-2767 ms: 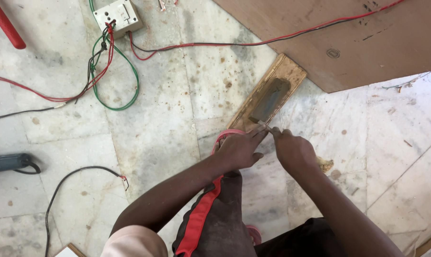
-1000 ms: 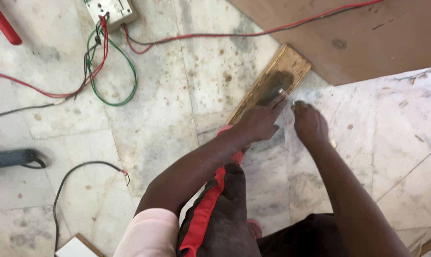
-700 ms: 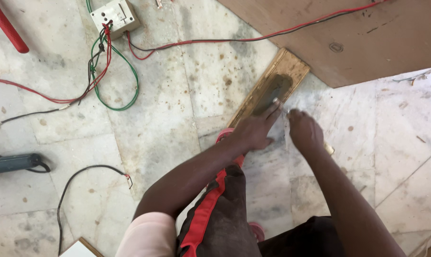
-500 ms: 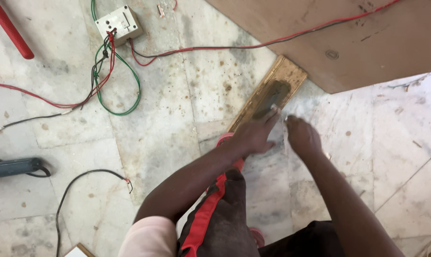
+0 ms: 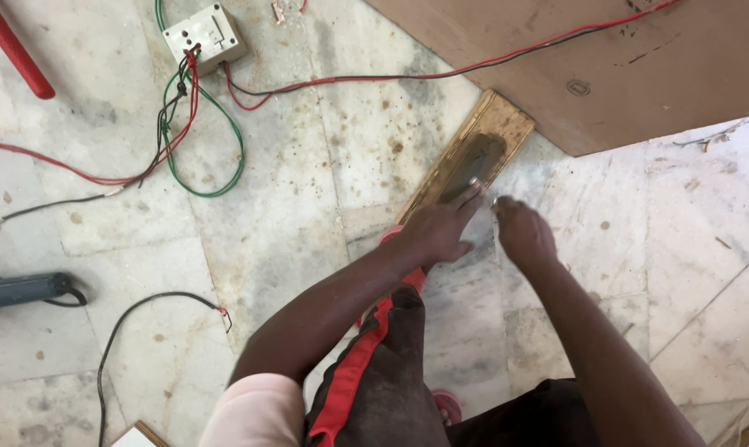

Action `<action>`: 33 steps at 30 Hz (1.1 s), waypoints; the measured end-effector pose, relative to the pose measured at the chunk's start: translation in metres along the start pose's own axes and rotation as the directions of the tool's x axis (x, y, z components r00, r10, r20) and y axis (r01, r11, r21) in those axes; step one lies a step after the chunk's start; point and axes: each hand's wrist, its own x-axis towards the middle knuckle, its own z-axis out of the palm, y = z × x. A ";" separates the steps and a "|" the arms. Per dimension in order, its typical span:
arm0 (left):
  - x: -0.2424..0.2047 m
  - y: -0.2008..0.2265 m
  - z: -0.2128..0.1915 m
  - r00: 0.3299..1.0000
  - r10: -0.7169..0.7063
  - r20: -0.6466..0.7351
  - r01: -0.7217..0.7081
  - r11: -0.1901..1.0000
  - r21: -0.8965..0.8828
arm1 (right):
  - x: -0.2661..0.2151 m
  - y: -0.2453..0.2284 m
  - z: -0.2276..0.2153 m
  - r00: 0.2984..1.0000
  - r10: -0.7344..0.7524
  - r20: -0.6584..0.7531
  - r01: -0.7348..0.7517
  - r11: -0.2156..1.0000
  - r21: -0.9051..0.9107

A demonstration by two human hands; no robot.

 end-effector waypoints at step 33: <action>-0.027 0.013 0.009 0.997 -0.028 -0.072 0.017 0.990 -0.143 | -0.011 -0.060 -0.038 0.987 -0.108 0.119 0.158 0.786 -0.597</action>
